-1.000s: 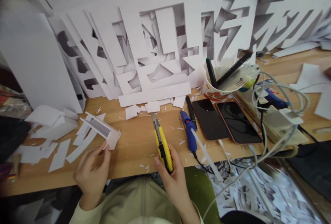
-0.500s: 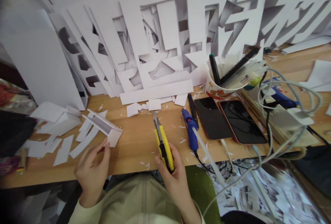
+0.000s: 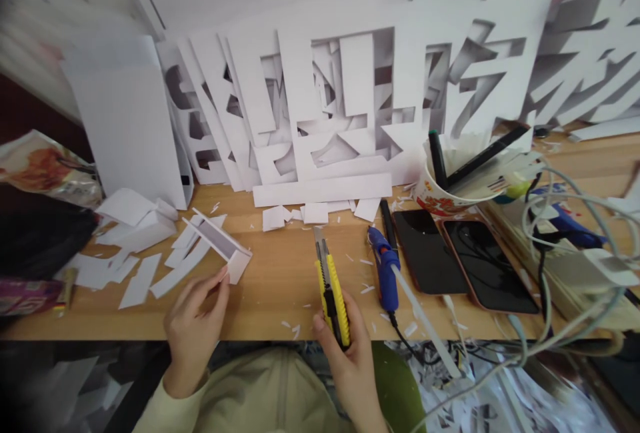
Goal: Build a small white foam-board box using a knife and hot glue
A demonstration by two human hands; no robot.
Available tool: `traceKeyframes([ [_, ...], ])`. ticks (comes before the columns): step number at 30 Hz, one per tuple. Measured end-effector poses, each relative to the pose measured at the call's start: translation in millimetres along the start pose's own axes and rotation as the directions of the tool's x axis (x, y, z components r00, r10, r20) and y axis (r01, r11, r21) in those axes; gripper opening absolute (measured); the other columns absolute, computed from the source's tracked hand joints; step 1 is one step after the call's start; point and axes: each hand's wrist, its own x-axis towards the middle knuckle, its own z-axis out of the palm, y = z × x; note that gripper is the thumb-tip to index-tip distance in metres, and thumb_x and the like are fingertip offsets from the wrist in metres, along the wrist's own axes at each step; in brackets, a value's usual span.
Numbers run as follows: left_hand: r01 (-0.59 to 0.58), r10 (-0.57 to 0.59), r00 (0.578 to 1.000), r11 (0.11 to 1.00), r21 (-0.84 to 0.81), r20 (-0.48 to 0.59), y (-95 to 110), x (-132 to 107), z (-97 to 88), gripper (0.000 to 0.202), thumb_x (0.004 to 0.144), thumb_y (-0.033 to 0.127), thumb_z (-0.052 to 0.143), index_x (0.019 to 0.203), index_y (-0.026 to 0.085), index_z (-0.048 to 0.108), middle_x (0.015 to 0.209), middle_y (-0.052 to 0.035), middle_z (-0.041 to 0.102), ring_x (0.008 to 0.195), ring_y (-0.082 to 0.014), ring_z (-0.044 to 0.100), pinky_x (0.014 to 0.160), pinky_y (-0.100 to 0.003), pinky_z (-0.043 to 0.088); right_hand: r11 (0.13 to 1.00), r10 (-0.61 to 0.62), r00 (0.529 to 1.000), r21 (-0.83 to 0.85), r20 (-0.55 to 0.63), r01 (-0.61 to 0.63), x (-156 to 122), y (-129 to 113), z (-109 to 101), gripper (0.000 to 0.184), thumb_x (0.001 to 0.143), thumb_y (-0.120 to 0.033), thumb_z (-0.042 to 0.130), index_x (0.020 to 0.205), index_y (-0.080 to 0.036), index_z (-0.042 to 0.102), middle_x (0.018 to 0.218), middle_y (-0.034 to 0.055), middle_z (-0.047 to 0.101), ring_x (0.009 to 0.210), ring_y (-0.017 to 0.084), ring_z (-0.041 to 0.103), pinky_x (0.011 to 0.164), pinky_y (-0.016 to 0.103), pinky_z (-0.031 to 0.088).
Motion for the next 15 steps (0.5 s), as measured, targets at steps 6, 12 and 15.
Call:
traceKeyframes([
  [6,-0.002,0.002,1.000,1.000,-0.022,0.010,0,0,-0.1,0.010,0.096,0.013,0.067,0.100,0.020,0.071,0.090,-0.0025,0.076,0.078,-0.0135,0.074,0.077,-0.022,0.060,0.999,-0.032,0.999,0.036,0.037,0.030,17,-6,-3,0.051,0.081,-0.052,0.085,0.121,-0.024,0.071,0.085,0.0021,0.073,0.074,0.020,0.067,0.070,0.030,0.056],
  [12,0.011,-0.010,1.000,0.999,-0.047,0.022,3,0,1.2,0.014,0.096,0.011,0.066,0.104,0.020,0.072,0.089,-0.0016,0.075,0.079,-0.0121,0.074,0.078,-0.020,0.058,0.990,-0.143,0.989,0.007,0.023,0.143,41,-22,9,0.046,0.082,-0.051,0.083,0.116,-0.023,0.070,0.082,0.0005,0.071,0.066,0.017,0.063,0.064,0.029,0.054],
  [15,0.017,-0.016,1.000,0.998,-0.053,0.012,6,1,-0.6,0.015,0.097,0.012,0.064,0.106,0.022,0.073,0.088,-0.0012,0.075,0.076,-0.0123,0.074,0.075,-0.020,0.059,0.985,-0.165,0.986,-0.058,-0.013,0.164,47,-16,11,0.049,0.082,-0.055,0.081,0.117,-0.022,0.071,0.086,0.0025,0.072,0.068,0.018,0.063,0.064,0.030,0.054],
])
